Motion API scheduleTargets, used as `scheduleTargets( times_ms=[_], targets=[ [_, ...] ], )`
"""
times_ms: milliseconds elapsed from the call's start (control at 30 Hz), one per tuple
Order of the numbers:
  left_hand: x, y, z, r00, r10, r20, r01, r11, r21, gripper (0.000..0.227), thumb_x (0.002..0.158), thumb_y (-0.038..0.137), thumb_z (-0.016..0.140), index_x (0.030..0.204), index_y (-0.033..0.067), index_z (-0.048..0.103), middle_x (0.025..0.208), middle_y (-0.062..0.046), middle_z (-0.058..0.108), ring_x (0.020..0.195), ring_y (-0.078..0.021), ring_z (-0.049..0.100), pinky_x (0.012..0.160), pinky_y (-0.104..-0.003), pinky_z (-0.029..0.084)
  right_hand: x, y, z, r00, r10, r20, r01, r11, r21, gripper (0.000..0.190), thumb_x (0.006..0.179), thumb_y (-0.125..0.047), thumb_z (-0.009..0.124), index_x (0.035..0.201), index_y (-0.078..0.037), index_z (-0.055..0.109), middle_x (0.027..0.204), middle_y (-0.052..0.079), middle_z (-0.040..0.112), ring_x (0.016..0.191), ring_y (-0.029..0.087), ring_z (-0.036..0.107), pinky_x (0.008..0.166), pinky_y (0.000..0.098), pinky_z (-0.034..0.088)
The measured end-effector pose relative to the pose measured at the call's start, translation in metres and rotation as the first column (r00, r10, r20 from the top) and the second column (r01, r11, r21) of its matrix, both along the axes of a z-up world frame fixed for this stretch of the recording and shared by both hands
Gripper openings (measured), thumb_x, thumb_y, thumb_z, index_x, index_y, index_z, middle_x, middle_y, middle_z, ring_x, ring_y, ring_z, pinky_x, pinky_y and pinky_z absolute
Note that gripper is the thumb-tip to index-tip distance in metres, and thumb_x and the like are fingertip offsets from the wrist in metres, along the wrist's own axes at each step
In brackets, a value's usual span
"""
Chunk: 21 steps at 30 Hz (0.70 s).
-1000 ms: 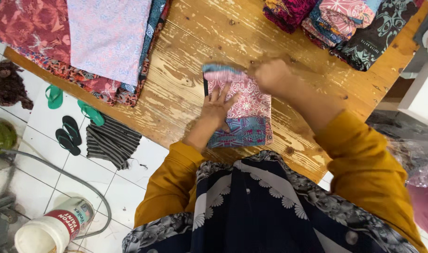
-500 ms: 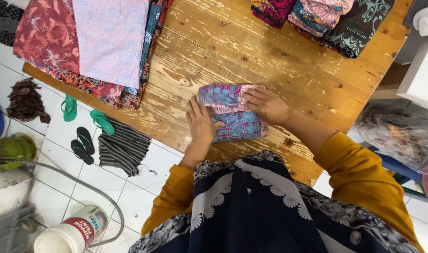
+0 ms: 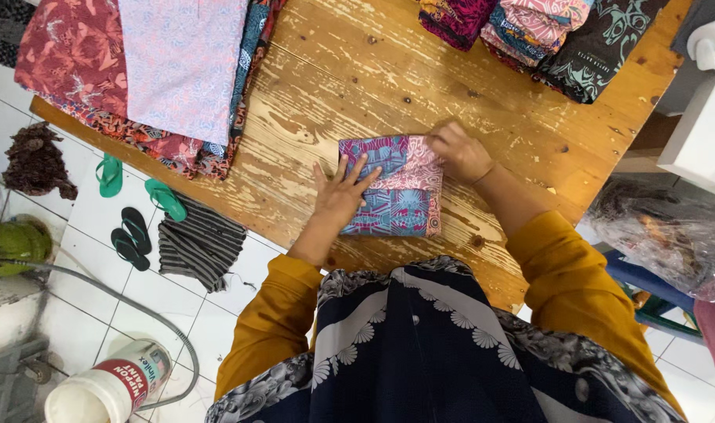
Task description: The person folds multiple patterned tote bags on a wooden table. They unfold each bag, fold it into a compact rectangle, and place it into a clear plastic bag. The person repeats this process for several bags, stacking the packaged items on the table.
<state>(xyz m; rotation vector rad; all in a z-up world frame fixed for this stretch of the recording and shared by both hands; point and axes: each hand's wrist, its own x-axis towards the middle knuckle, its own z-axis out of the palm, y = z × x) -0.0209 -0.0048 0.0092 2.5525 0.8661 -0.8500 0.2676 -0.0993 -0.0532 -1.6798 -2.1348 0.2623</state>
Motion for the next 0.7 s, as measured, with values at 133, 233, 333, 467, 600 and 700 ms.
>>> scheduleTargets(
  times_ms=[133,233,333,467,600,700],
  targets=[
    [-0.002,0.005,-0.002,1.0,0.021,-0.013,-0.022,0.999,-0.048,0.078,0.099,0.036,0.058,0.161,0.0453,0.011,0.173,0.004,-0.004,0.159,-0.0286,0.0,0.117,-0.076,-0.003,0.0,-0.005,0.013,0.993,0.074,0.096,-0.08,0.995,0.066,0.059,0.064,0.008,0.078,0.12,-0.009,0.074,0.124,0.018,0.069,0.108,0.032,0.063,0.058,0.0346,0.056],
    [-0.005,0.005,-0.01,0.998,0.034,0.048,-0.031,0.998,-0.06,0.081,0.097,0.034,0.059,0.162,0.0447,0.012,0.173,0.002,0.0,0.159,-0.029,0.003,0.12,-0.071,-0.001,-0.005,-0.014,0.016,0.941,0.021,-0.337,0.076,0.959,0.272,0.061,0.071,-0.015,0.086,0.125,0.003,0.063,0.125,0.023,0.061,0.112,0.037,0.059,0.086,0.0443,0.058],
    [-0.008,0.007,-0.017,0.993,0.024,0.113,-0.017,0.998,-0.066,0.081,0.097,0.031,0.059,0.163,0.0466,0.015,0.172,-0.003,0.003,0.157,-0.0321,0.005,0.121,-0.068,0.0,-0.003,-0.013,0.008,0.843,-0.071,-0.532,0.144,0.985,0.096,0.039,0.076,-0.013,0.091,0.105,-0.005,0.066,0.105,0.01,0.067,0.096,0.029,0.066,0.079,0.0426,0.056],
    [-0.016,0.003,-0.021,0.987,-0.023,0.156,0.021,1.0,0.014,0.066,0.1,0.034,0.057,0.158,0.0441,0.027,0.172,-0.001,0.009,0.159,-0.0325,0.01,0.122,-0.069,0.003,0.0,-0.014,0.001,0.964,-0.093,-0.248,0.102,0.994,0.025,0.022,0.086,-0.009,0.08,0.101,-0.007,0.065,0.115,0.013,0.067,0.104,0.032,0.068,0.088,0.0399,0.058],
    [-0.016,0.006,-0.019,0.994,-0.016,0.113,0.017,1.0,-0.014,0.065,0.099,0.031,0.056,0.157,0.0458,0.031,0.173,-0.001,0.008,0.158,-0.0318,0.008,0.121,-0.068,0.002,0.006,-0.018,0.03,0.991,0.019,0.132,-0.007,0.996,-0.092,0.034,0.085,-0.014,0.069,0.118,-0.009,0.069,0.137,0.01,0.063,0.13,0.032,0.057,0.108,0.0495,0.045],
    [-0.01,0.012,-0.017,0.994,-0.04,0.101,0.041,0.999,-0.006,0.065,0.1,0.027,0.055,0.156,0.0465,0.03,0.172,-0.002,0.006,0.157,-0.0332,0.006,0.118,-0.069,-0.003,0.004,-0.015,0.067,0.986,0.04,0.161,0.037,0.894,-0.447,0.04,0.094,-0.035,0.054,0.13,-0.022,0.069,0.158,0.01,0.039,0.148,0.037,0.028,0.112,0.0652,0.015]
  ],
)
